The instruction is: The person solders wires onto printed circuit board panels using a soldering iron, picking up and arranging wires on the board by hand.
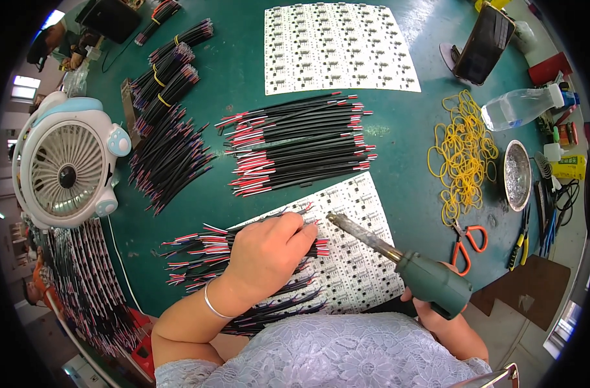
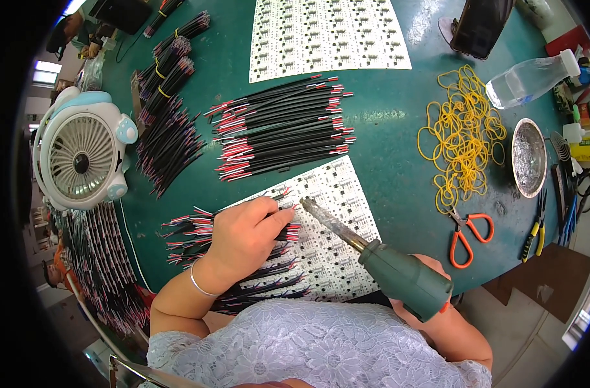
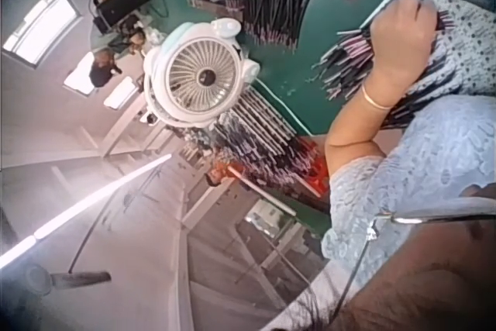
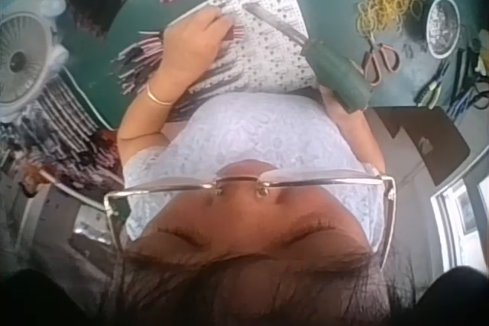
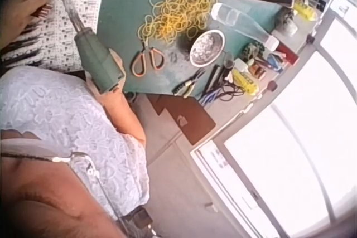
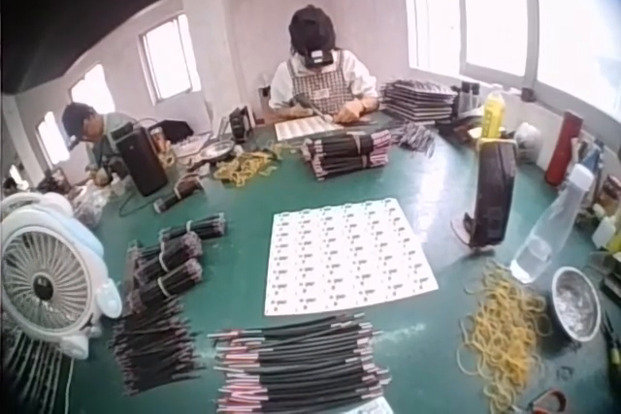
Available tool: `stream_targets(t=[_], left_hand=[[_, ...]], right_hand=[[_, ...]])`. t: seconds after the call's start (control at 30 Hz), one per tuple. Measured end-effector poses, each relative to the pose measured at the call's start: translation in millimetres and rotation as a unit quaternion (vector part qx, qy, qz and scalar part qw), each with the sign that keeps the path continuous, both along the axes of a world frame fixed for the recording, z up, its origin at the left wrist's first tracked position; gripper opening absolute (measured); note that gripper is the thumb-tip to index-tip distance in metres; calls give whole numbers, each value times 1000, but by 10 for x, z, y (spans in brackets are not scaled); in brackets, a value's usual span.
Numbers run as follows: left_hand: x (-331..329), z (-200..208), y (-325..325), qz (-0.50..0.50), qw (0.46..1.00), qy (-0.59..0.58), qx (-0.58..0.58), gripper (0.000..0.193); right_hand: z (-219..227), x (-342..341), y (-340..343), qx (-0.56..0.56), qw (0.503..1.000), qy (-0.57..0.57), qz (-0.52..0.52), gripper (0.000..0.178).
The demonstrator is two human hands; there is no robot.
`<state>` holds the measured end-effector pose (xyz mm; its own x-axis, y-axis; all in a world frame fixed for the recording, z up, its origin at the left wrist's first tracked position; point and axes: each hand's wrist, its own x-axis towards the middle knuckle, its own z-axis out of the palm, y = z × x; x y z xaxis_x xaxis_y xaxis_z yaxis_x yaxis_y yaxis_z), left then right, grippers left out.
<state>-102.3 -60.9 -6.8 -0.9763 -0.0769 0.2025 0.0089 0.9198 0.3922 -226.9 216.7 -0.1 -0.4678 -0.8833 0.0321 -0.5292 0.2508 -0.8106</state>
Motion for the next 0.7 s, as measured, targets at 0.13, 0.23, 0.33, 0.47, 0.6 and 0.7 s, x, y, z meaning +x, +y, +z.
stream_targets(t=[0.13, 0.23, 0.33, 0.47, 0.6, 0.7], left_hand=[[10, 3, 0, 6, 1000, -2, -2, 30], [0, -7, -24, 4, 1000, 5, 12, 30], [-3, -25, -44, -2, 1000, 14, 20, 31], [0, -38, -51, -6, 1000, 14, 23, 30], [-16, -10, -50, -12, 1000, 3, 11, 16], [-15, -17, -57, -15, 1000, 9, 12, 16]], right_hand=[[24, 29, 5, -3, 999, -26, -46, 31], [8, 32, 38, 9, 998, -30, -47, 32], [-46, 55, 56, 7, 999, -25, -35, 32], [-70, 102, 76, 20, 997, -59, -53, 29], [-96, 165, 99, 31, 988, -92, -117, 30], [-75, 58, 97, 19, 999, -32, 9, 31]])
